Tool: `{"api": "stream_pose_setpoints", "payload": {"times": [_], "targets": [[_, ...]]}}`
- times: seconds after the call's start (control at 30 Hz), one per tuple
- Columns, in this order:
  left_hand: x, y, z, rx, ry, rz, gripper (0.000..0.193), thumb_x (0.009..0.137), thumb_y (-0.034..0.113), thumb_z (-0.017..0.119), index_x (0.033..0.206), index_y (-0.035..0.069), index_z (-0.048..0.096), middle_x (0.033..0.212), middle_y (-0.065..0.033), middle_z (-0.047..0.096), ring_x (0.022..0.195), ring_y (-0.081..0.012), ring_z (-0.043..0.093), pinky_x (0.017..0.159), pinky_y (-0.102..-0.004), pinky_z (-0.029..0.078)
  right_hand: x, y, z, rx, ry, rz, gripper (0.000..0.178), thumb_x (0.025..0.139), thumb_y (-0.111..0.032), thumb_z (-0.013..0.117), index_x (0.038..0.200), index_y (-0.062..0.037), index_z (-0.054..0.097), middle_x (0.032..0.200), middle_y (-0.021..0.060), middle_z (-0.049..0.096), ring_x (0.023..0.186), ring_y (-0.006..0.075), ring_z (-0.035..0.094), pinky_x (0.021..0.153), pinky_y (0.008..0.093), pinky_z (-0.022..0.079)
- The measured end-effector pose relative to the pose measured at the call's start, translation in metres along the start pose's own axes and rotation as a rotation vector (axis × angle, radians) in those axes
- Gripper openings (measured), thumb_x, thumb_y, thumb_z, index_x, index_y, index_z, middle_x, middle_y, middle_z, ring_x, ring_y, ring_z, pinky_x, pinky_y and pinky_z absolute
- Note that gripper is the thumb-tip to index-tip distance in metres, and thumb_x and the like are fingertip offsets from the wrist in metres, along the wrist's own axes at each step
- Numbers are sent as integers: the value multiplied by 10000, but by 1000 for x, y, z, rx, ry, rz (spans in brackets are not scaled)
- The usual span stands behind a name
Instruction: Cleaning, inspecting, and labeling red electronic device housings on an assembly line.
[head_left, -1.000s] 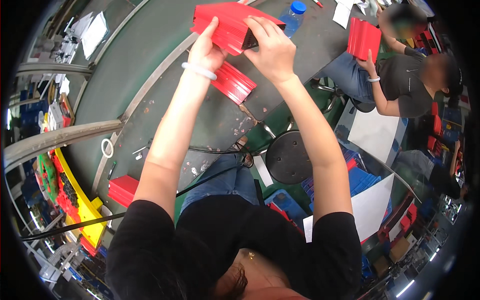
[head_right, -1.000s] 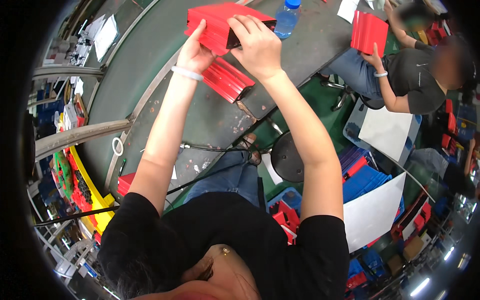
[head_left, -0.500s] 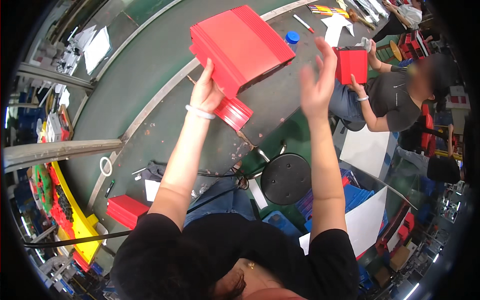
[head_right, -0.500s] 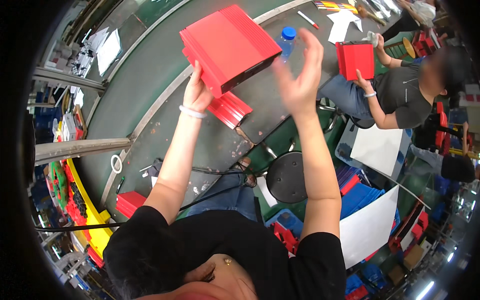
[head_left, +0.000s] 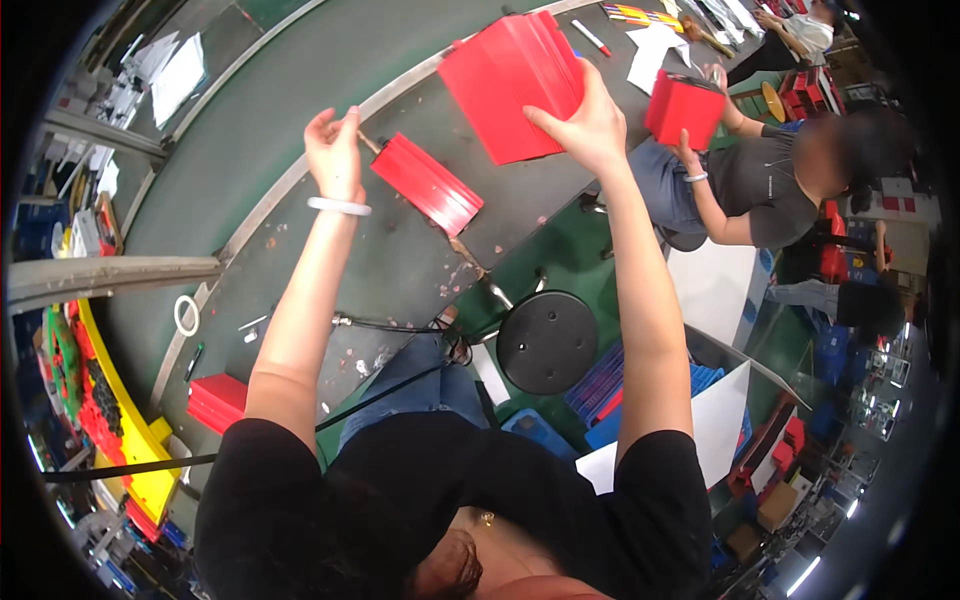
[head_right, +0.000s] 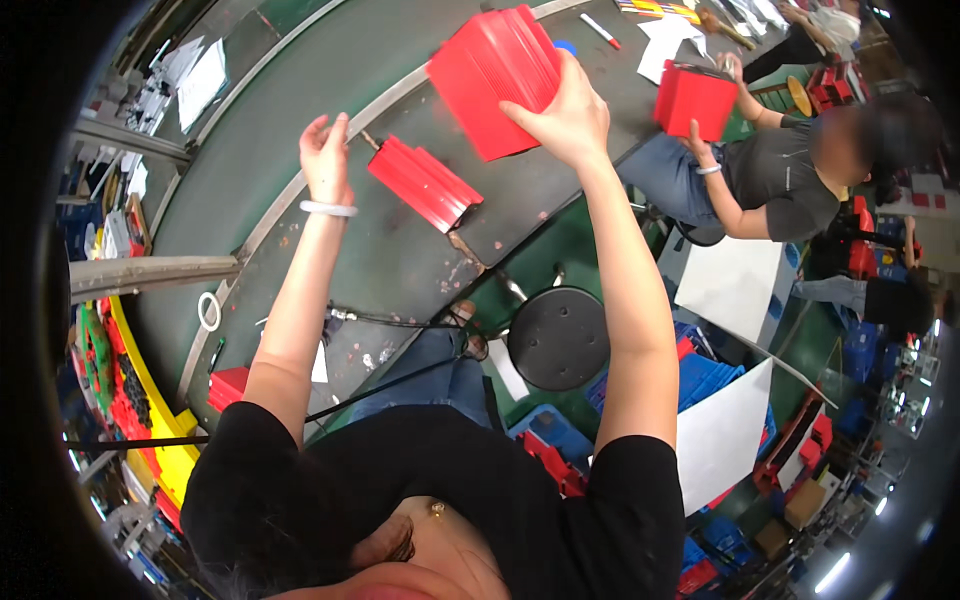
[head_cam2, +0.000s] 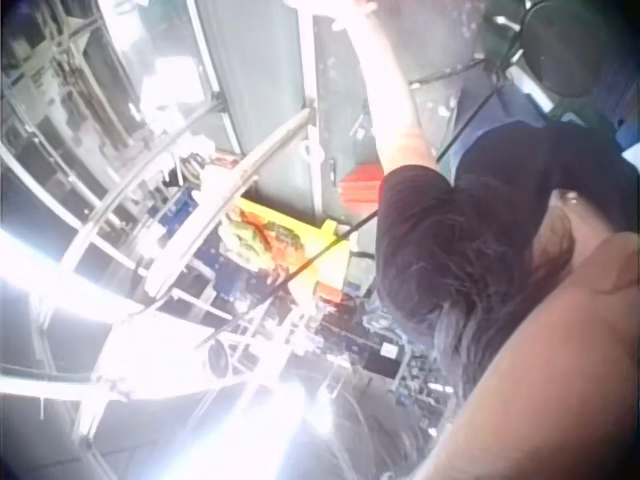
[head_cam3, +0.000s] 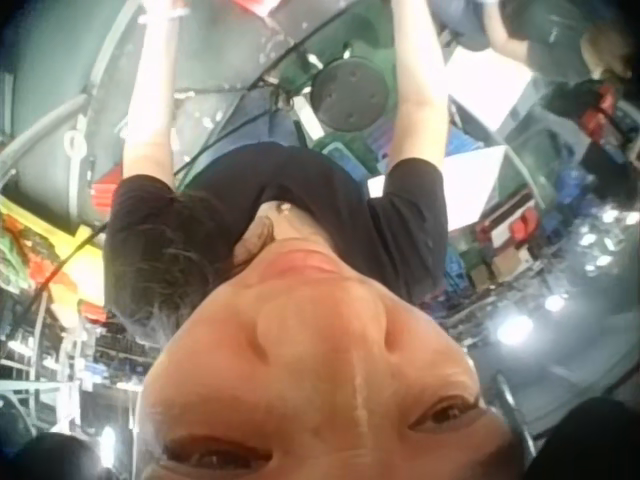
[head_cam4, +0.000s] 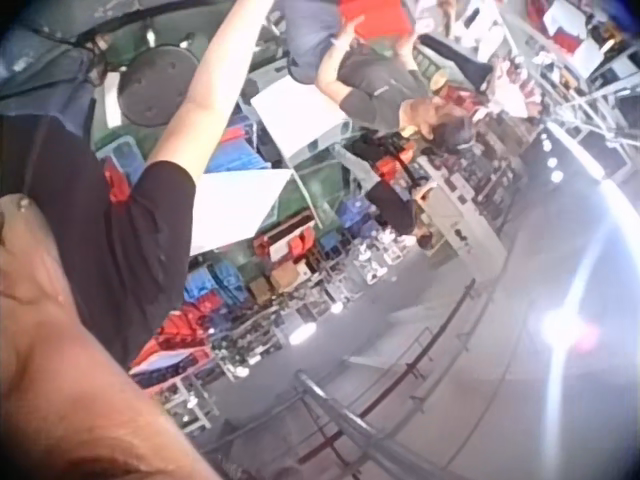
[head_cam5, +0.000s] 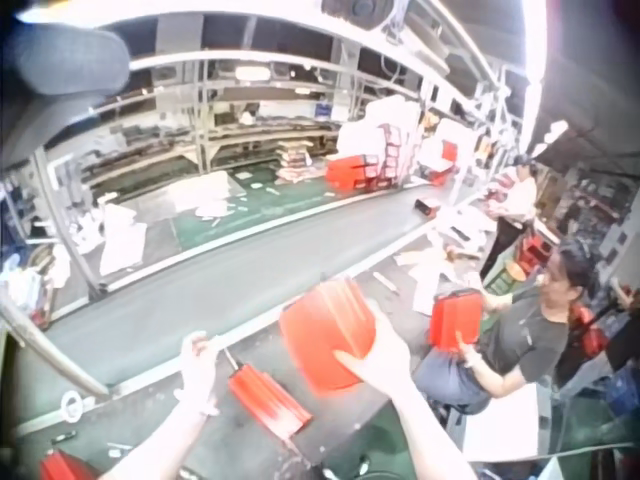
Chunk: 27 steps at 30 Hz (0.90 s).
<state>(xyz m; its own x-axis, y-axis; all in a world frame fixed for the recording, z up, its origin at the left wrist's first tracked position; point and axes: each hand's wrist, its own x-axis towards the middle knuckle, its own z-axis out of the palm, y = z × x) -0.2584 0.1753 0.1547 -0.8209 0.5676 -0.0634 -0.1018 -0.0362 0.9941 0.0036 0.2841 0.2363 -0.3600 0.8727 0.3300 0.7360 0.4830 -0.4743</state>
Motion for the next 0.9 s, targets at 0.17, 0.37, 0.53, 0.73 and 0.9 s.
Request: {"api": "stream_pose_setpoints", "payload": {"times": [0.17, 0.37, 0.53, 0.73, 0.9], "targets": [[-42, -47, -20, 319, 31, -389, 972, 636, 483, 803, 1326, -9, 326, 1291, -220, 394, 1158, -308, 444, 976, -390, 385, -9, -1, 48, -289, -121, -100, 815, 611, -356, 770, 1284, -59, 421, 1022, 122, 579, 923, 286, 613, 753, 384, 513], [-91, -55, -8, 32, -289, -803, 1063, 687, 467, 781, 1427, 89, 118, 1364, -169, 378, 1187, -329, 458, 1008, -580, 290, -40, -1, 87, -208, -175, -115, 810, 610, -328, 781, 1281, -55, 421, 1038, 120, 560, 954, 281, 596, 775, 386, 511], [-84, -67, 8, -170, -445, -761, 774, 825, 378, 682, 1402, 229, 189, 1300, -91, 465, 1074, -293, 552, 950, -563, 367, -45, -12, 113, -81, -117, -121, 806, 608, -313, 794, 1276, -58, 422, 1048, 132, 554, 983, 302, 582, 795, 398, 504], [-76, -68, 24, -181, -383, -683, 620, 866, 380, 632, 1357, 169, 319, 1286, -67, 485, 1126, -284, 514, 944, -505, 425, -33, -10, 124, 4, -133, -96, 462, 796, -250, 648, 1188, -47, 514, 1041, 159, 559, 996, 327, 571, 821, 417, 481], [-46, -77, 35, -198, -416, -663, 753, 828, 385, 678, 1405, 190, 236, 1303, -92, 491, 1161, -290, 506, 988, -526, 357, -10, 2, 140, 112, -96, -98, 299, 875, -107, 474, 1157, -53, 556, 1028, 177, 570, 996, 356, 557, 844, 429, 465]]}}
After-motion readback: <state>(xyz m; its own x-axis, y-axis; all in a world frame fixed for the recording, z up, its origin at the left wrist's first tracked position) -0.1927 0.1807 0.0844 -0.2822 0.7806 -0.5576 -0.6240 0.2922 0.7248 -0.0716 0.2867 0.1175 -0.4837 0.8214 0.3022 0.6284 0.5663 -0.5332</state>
